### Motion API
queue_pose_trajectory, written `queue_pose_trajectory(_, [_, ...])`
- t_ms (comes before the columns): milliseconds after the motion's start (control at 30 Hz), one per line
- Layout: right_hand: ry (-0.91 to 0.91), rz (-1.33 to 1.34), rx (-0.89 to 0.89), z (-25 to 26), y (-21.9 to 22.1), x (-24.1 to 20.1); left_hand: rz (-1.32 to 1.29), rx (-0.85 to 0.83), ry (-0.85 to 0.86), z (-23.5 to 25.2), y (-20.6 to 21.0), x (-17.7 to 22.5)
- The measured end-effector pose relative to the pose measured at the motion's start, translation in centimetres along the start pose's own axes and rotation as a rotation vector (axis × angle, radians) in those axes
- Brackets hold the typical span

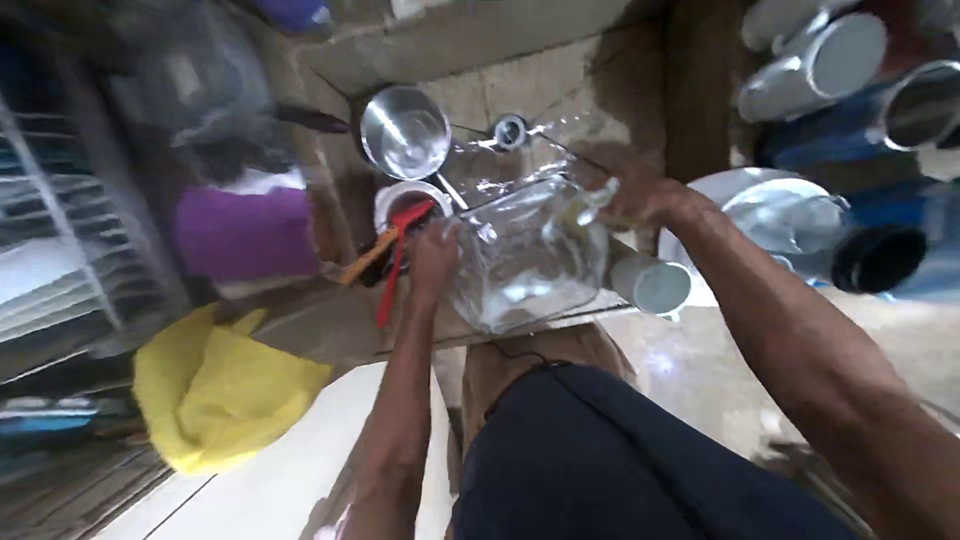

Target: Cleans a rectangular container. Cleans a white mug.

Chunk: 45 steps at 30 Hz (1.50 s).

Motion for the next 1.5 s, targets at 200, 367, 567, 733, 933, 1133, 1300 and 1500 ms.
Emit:
queue_pose_trajectory(200, [-0.028, 0.147, 0.196, -0.7, -4.4, 0.3, 0.063, -0.028, 0.044, 0.9, 0.2, -0.6])
queue_pose_trajectory(367, [-0.25, 0.183, 0.27, -5.0, -6.3, -0.6, 0.162, -0.094, 0.104, 1.6, 0.1, 1.1])
queue_pose_trajectory(567, [-0.218, 0.014, 0.428, -11.3, -5.5, 3.9, 0.224, -0.128, 0.203, 1.8, 0.5, 1.5])
queue_pose_trajectory(733, [-0.122, -0.062, 0.604, -18.9, -1.2, 8.1, 0.267, -0.188, 0.15, 1.5, 0.4, 1.6])
queue_pose_trajectory(933, [0.046, -0.107, 0.69, -17.6, 4.2, 10.1, 0.3, -0.244, 0.23, 0.3, -0.3, 1.0])
queue_pose_trajectory(1133, [0.139, -0.203, 0.679, -16.0, 7.4, 10.2, 0.224, -0.145, 0.367, -1.7, -0.8, 0.5])
queue_pose_trajectory(1300, [0.199, -0.235, 0.776, -14.7, 8.6, 10.8, 0.18, -0.028, 0.443, -1.7, -0.7, 1.2])
queue_pose_trajectory(1500, [0.247, -0.196, 0.723, -13.2, 8.0, 11.8, 0.116, 0.004, 0.718, -3.7, 1.2, 11.0])
Point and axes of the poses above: each hand's wrist, its own z-axis towards the middle knuckle, its own y-axis out of the palm, x = y × z, the point moved 7 cm from there along z, towards the middle knuckle, and after that the axes turned 14 degrees about y, right-handed, at the moved point
